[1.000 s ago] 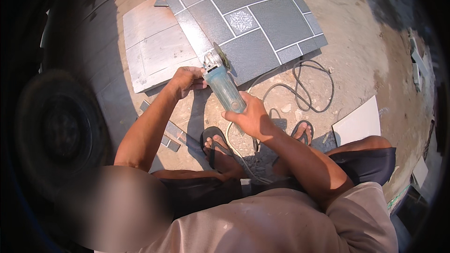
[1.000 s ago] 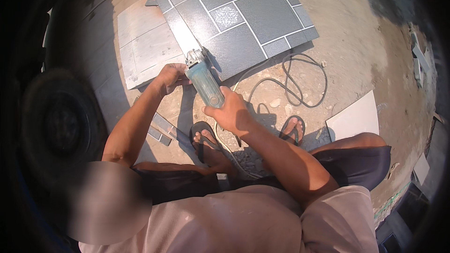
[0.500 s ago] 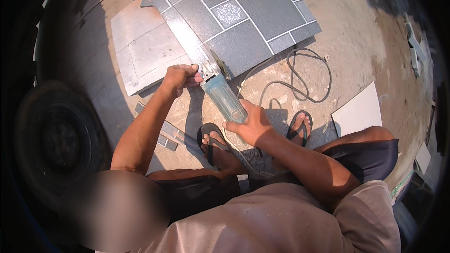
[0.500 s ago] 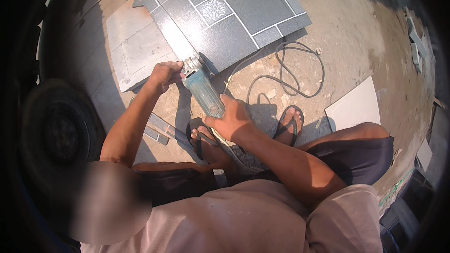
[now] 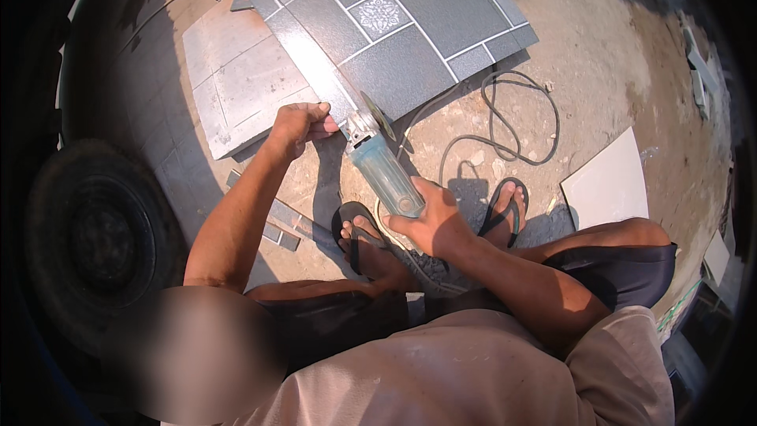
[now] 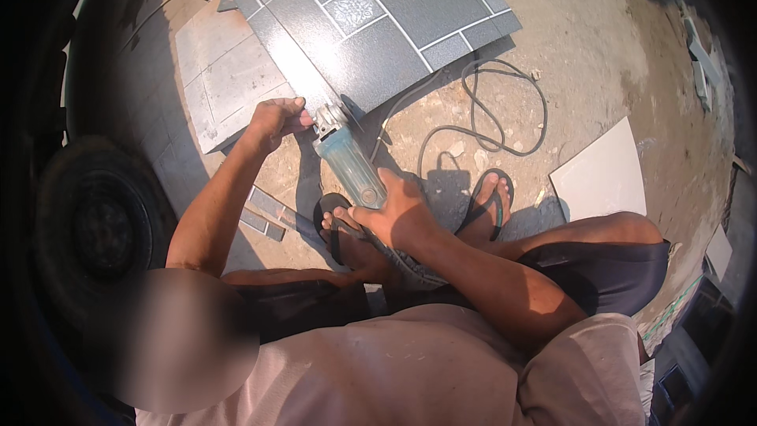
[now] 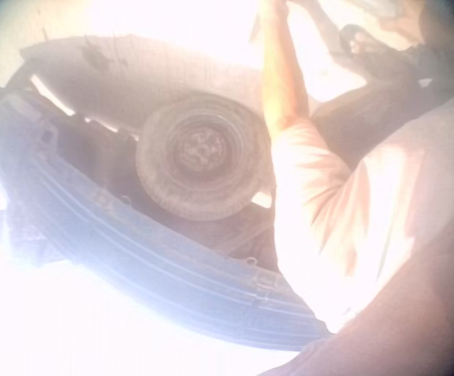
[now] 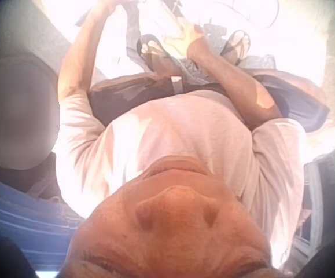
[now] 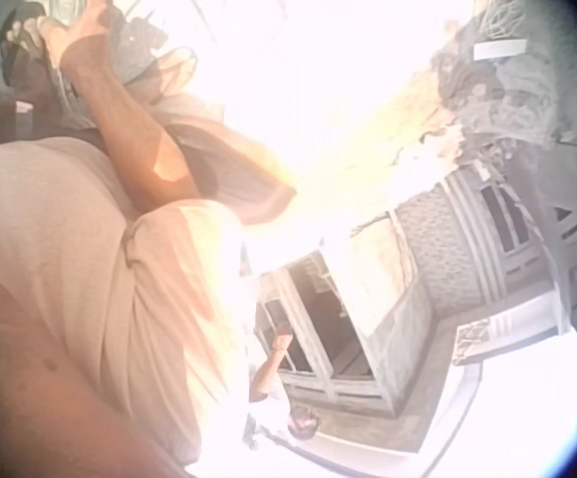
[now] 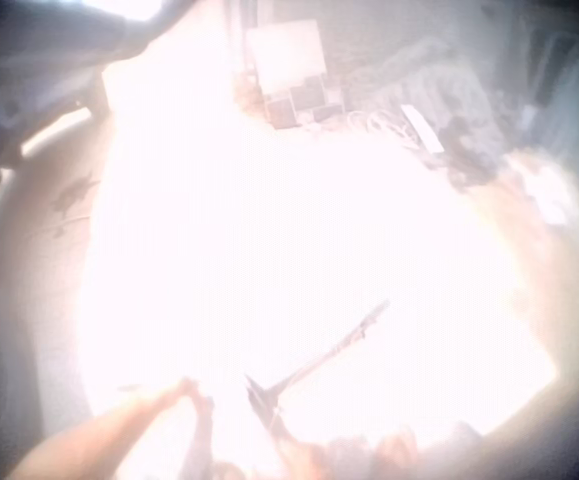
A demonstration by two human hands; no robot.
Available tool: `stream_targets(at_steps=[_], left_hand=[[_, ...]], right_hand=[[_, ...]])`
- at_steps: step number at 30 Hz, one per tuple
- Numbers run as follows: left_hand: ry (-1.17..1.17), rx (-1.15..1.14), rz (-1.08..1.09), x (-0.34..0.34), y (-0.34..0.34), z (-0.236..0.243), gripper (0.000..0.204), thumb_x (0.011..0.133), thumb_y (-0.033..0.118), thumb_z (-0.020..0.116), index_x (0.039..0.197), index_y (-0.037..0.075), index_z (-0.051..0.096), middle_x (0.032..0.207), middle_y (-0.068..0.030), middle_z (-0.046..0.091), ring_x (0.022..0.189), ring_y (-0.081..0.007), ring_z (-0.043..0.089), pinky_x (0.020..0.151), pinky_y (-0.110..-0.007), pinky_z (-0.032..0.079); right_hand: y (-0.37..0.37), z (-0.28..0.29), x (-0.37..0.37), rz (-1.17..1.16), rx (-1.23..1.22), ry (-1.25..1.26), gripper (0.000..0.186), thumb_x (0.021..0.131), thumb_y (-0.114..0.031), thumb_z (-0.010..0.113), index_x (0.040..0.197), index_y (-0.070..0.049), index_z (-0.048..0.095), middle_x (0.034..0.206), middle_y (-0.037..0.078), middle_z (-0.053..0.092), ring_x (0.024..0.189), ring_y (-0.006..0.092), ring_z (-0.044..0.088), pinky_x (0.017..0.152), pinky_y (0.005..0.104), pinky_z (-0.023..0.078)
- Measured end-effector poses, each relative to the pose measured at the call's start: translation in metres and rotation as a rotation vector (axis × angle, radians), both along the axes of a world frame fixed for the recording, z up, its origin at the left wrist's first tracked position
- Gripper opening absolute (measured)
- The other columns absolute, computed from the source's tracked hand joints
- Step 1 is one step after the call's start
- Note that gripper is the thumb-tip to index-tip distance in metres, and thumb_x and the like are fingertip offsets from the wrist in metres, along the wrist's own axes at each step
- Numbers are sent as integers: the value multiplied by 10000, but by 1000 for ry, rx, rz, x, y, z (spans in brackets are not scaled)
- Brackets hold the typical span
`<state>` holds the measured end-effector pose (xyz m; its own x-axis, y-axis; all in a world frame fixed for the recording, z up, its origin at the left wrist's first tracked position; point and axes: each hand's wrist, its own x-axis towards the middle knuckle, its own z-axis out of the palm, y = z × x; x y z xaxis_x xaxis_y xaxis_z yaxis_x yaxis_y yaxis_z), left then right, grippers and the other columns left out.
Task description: The person uses an angle grinder to cut a large sheet of grey patterned tiles into smaller rectangular pieces. They position the tile on the ground, guide the grinder along the lines, and separate the cut sections. The person then stacks the cut tiles and moves them to a nearby area.
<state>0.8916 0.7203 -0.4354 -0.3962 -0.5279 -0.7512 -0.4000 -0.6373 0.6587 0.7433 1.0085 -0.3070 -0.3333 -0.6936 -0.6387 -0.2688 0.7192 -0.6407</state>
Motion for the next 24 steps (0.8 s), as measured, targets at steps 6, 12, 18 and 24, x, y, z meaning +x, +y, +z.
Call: stream_targets(at_steps=[6,12,18,24], left_hand=[[30,6,18,2,-1,0,263,1022,183,768,1121,-50,695,994,-156,762,869,-261,777,842,-385,663],[55,0,48,2,3,-2,216,1028,154,756,1080,-48,703,960,-153,760,822,-255,775,793,-371,669],[82,-1,44,4,6,-5,220,1029,179,761,1067,-33,715,934,-133,761,807,-243,771,788,-369,661],[105,24,56,14,1,-14,218,1031,186,758,1054,-31,754,903,-119,774,772,-206,750,773,-369,657]], right_hand=[[2,1,-3,26,-17,-44,645,860,-329,856,1341,40,637,1168,275,749,1112,365,746,962,432,558],[-4,-18,-4,23,-130,-50,598,845,-305,860,1281,48,652,1115,261,756,1045,329,752,923,420,563],[-18,-34,-4,34,-193,-36,803,818,-373,863,1390,115,582,1152,346,734,1115,475,731,963,482,571],[-42,-45,7,31,-338,82,556,822,-292,874,1215,47,674,1002,238,764,923,326,759,840,434,574]])
